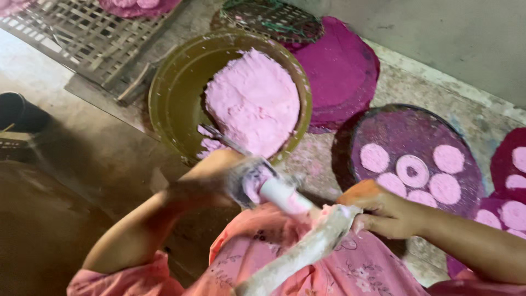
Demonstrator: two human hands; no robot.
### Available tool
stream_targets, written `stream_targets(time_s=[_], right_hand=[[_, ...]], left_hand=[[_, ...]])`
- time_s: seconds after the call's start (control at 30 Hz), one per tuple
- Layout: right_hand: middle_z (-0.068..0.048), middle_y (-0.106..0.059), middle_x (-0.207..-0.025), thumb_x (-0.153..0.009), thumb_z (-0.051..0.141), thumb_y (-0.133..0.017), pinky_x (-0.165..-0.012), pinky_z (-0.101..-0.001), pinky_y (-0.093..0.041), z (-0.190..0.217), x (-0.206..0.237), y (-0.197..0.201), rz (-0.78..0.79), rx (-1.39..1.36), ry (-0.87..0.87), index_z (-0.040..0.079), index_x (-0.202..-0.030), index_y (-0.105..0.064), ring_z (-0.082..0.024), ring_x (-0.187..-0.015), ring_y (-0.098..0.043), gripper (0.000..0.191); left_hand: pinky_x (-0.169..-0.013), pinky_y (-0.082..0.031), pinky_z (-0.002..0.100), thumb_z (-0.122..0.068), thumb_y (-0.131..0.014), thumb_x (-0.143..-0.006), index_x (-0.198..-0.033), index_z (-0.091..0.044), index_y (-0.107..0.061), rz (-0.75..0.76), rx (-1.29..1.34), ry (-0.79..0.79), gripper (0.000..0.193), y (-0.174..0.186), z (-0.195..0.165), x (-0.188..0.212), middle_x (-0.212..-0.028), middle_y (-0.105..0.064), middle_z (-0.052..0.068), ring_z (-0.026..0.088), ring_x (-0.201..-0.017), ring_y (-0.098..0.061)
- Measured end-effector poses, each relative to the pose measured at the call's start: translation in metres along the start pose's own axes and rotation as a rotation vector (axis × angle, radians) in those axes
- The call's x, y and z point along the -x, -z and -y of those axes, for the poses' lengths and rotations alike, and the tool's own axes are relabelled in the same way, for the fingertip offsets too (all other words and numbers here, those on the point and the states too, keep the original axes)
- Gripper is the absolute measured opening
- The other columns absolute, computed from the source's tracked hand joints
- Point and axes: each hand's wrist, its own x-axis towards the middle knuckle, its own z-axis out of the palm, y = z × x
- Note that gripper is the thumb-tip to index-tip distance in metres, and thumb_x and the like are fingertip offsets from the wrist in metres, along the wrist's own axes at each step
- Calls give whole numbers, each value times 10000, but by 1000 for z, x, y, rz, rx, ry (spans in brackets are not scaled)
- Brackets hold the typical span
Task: The person scoops pink batter from a large basin into a handheld press mold, then squeezes the press to deposit round batter portions onto round magenta mats arranged on the table. They periodically reposition the mats, move finished mats aside, and refill the press with more batter using a small stick.
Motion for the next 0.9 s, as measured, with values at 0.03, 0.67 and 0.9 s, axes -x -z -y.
stream_targets(time_s=[0.03, 0.67, 0.9], right_hand=[[-62, -625, -757, -1000, 498, -565, -596, -386, -468, -5, -8, 6, -51, 136, 24, 77, -909, -661, -258, -691, -668, 440], [-157, -674, -1200, -866, 65, -843, -848, -300, -610, -5, -170, -10, -777, 535, 68, 23, -1222, -653, -216, -1013, -707, 405], [-116, -711, -1097, -910, 22, -843, -820, -299, -598, -34, -204, -39, -968, 662, -78, 9, -1160, -717, -184, -959, -733, 281]], left_hand=[[-841, -551, 461, -174, -708, -906, -1212, -65, -662, -110, 235, -58, 328, 10, 26, 14, -1056, -701, 162, 319, -958, -662], [-695, -538, 309, 1, -695, -901, -1098, -22, -657, -526, 976, 183, 202, 1, 113, 3, -918, -660, 24, 129, -801, -633], [-638, -483, 335, -25, -722, -940, -1113, -2, -628, -767, 816, 188, 199, 10, 88, -9, -893, -616, 44, 151, -751, -577]])
